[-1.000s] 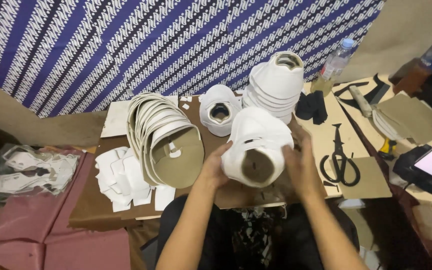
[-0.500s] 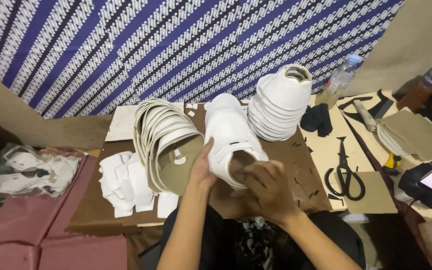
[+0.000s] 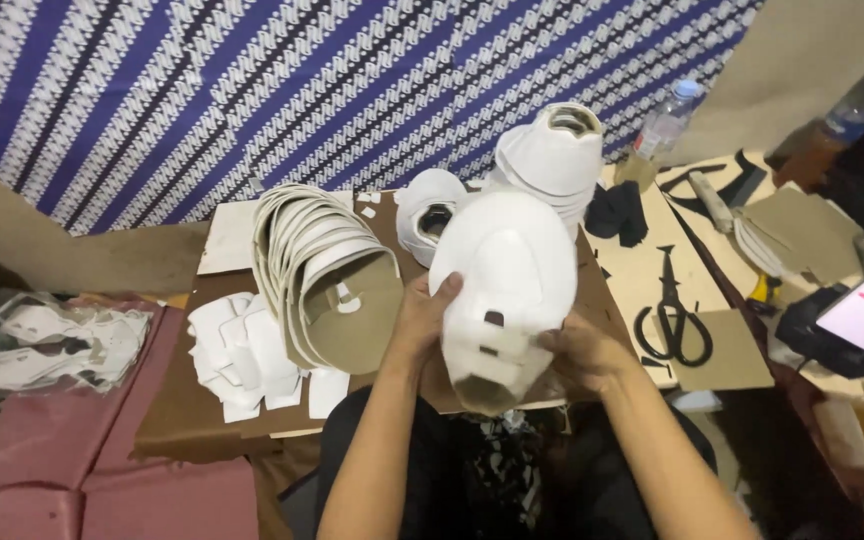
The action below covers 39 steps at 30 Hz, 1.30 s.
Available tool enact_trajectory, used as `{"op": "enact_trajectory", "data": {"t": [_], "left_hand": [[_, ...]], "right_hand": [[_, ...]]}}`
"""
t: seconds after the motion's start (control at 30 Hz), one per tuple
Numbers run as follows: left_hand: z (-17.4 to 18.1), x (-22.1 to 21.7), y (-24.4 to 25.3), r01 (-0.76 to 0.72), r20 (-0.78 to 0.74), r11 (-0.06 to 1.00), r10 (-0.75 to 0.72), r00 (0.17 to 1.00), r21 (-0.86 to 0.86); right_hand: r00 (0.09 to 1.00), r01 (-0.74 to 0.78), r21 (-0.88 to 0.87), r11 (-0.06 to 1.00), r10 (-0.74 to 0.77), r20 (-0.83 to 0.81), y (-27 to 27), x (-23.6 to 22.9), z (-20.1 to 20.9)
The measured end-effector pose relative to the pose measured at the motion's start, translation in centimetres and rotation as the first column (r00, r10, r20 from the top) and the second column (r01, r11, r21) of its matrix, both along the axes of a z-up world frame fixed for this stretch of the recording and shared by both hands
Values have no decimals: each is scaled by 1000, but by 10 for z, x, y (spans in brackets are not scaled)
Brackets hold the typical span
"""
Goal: The person is manually folding and assembling white leather shoe uppers at a workshop table.
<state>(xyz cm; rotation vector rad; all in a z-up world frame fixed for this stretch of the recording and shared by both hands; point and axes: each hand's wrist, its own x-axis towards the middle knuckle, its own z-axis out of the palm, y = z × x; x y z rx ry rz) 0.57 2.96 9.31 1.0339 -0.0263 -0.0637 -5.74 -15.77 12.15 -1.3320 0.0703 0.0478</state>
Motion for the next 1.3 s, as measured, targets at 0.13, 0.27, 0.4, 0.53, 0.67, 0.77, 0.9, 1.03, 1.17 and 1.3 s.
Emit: {"op": "enact_trajectory", "data": {"t": [0.13, 0.27, 0.4, 0.53, 0.67, 0.77, 0.9, 1.03, 1.17, 1.3], "left_hand": [[15, -9, 0, -28, 7, 998, 28, 1000, 49], [58, -42, 2, 294, -30, 848, -314, 949, 440], [78, -40, -2, 343, -115, 707, -350, 930, 619], [65, -38, -3, 292, -94, 745, -297, 950, 600], [31, -29, -1, 270, 76, 858, -335, 939, 437], [22, -27, 0, 267, 114, 881, -334, 936, 391], [26, -24, 5, 214, 124, 859, -302, 945, 466], [25, -26, 2, 193, 122, 851, -286, 950, 488], [26, -32, -8, 224, 136, 895, -295, 946, 387], [8, -26, -7, 347, 175, 937, -348, 921, 40]], "right_hand": [[970, -207, 134, 969, 221, -100, -27, 14, -17], [980, -188, -190, 964, 173, -95, -35, 21, 3], [977, -195, -272, 942, 164, -134, -38, 22, 2], [974, -194, -181, 964, 166, -157, -30, 17, 6], [974, -174, -139, 975, 150, -168, -30, 18, -2], [974, -172, -121, 978, 151, -167, -33, 22, -10], [974, -197, -123, 973, 180, -141, -20, 15, 20], [981, -186, -177, 967, 173, -88, -12, 8, 26], [987, -135, -83, 987, 127, -96, 1, -2, 38], [990, -126, -5, 992, 126, -57, -14, -1, 29]]}}
